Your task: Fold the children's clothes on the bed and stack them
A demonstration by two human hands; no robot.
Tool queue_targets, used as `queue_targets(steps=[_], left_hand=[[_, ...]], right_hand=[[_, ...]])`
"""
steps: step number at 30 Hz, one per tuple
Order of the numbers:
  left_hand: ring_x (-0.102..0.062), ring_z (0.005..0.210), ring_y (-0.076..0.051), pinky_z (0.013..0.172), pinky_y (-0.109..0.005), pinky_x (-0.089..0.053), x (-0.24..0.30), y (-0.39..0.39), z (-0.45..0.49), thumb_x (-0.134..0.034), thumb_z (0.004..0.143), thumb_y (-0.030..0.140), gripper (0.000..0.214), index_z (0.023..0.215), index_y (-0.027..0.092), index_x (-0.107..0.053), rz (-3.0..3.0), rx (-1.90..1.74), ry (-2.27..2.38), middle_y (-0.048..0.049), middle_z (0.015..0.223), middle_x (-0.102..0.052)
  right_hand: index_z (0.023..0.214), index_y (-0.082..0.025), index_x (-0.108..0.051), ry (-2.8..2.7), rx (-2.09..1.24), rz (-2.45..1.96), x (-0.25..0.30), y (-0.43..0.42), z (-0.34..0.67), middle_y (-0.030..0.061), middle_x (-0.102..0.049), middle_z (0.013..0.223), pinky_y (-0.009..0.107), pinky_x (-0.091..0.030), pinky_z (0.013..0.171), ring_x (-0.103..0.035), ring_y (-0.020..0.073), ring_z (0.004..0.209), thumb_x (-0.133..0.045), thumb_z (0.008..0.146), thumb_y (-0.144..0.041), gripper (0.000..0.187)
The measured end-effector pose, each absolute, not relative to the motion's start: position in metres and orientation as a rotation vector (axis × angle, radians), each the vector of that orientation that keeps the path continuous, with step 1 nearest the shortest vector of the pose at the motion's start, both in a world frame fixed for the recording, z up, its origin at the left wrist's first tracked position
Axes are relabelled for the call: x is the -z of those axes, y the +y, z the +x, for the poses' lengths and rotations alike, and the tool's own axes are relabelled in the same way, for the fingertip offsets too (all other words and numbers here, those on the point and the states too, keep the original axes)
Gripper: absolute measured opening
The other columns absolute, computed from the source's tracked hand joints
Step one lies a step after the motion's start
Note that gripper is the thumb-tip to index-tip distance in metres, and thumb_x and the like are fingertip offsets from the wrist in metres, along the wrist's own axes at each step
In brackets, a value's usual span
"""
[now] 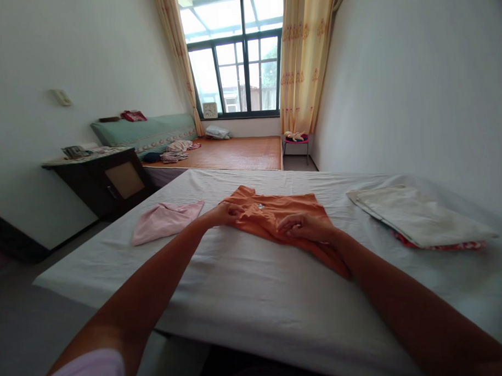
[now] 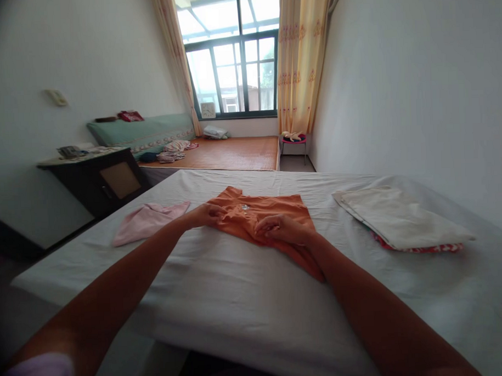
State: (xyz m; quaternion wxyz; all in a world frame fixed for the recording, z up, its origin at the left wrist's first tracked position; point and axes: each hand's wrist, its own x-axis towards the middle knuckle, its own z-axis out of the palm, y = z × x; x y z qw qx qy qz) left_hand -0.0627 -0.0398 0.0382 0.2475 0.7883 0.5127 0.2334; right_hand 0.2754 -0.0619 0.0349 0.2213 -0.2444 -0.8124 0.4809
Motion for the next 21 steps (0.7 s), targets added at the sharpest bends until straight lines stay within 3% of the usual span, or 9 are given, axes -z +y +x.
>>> queue_targets(steps=[3, 7, 13, 18, 21], left_hand=[[-0.065, 0.089, -0.022, 0.08, -0.029, -0.049, -0.047, -0.058, -0.074, -0.067, 0.073, 0.038, 0.029, 0.093, 0.019, -0.075, 2.151, -0.819, 1.331, -0.006, 0.095, -0.073], [-0.062, 0.106, -0.024, 0.092, -0.033, -0.047, -0.051, -0.074, -0.07, -0.06, 0.081, 0.04, 0.034, 0.102, 0.017, -0.072, 2.171, -0.954, 1.301, -0.0098, 0.112, -0.069], [-0.053, 0.119, -0.025, 0.105, -0.038, -0.037, -0.036, -0.058, -0.02, -0.052, 0.087, 0.04, 0.042, 0.119, 0.017, -0.064, 2.357, -0.803, 1.252, -0.0118, 0.125, -0.062], [-0.061, 0.1, -0.027, 0.086, -0.034, -0.045, -0.026, -0.047, 0.008, -0.066, 0.073, 0.042, 0.067, 0.132, 0.014, -0.052, 2.449, -0.598, 1.33, -0.0125, 0.111, -0.067], [-0.062, 0.08, -0.022, 0.072, -0.027, -0.044, -0.04, -0.057, -0.001, -0.068, 0.065, 0.031, 0.048, 0.111, 0.019, -0.066, 2.496, -0.4, 1.239, -0.0039, 0.088, -0.069]], right_hand=[[0.101, -0.017, -0.072, -2.403, -1.586, -0.493, -0.047, -0.072, 0.271, 0.0071, -0.07, 0.103, 0.03, -0.049, 0.087, -0.065, 0.0192, 0.096, -0.069, 0.077, -0.046, 0.038], [0.101, -0.016, -0.073, -2.689, -1.763, -0.137, -0.057, -0.083, 0.265, 0.0093, -0.069, 0.11, 0.029, -0.046, 0.093, -0.062, 0.0208, 0.106, -0.072, 0.075, -0.044, 0.038], [0.101, -0.015, -0.073, -2.701, -1.671, -0.312, -0.052, -0.091, 0.256, 0.008, -0.071, 0.1, 0.026, -0.049, 0.084, -0.066, 0.0175, 0.092, -0.065, 0.081, -0.046, 0.038], [0.104, -0.018, -0.072, -2.728, -1.53, -0.551, -0.06, -0.104, 0.271, 0.0042, -0.071, 0.101, 0.023, -0.049, 0.079, -0.065, 0.0149, 0.088, -0.064, 0.082, -0.044, 0.035], [0.113, -0.02, -0.068, -2.709, -1.313, -0.804, -0.067, -0.118, 0.304, 0.0048, -0.07, 0.103, 0.026, -0.05, 0.081, -0.065, 0.0183, 0.092, -0.068, 0.078, -0.041, 0.04]])
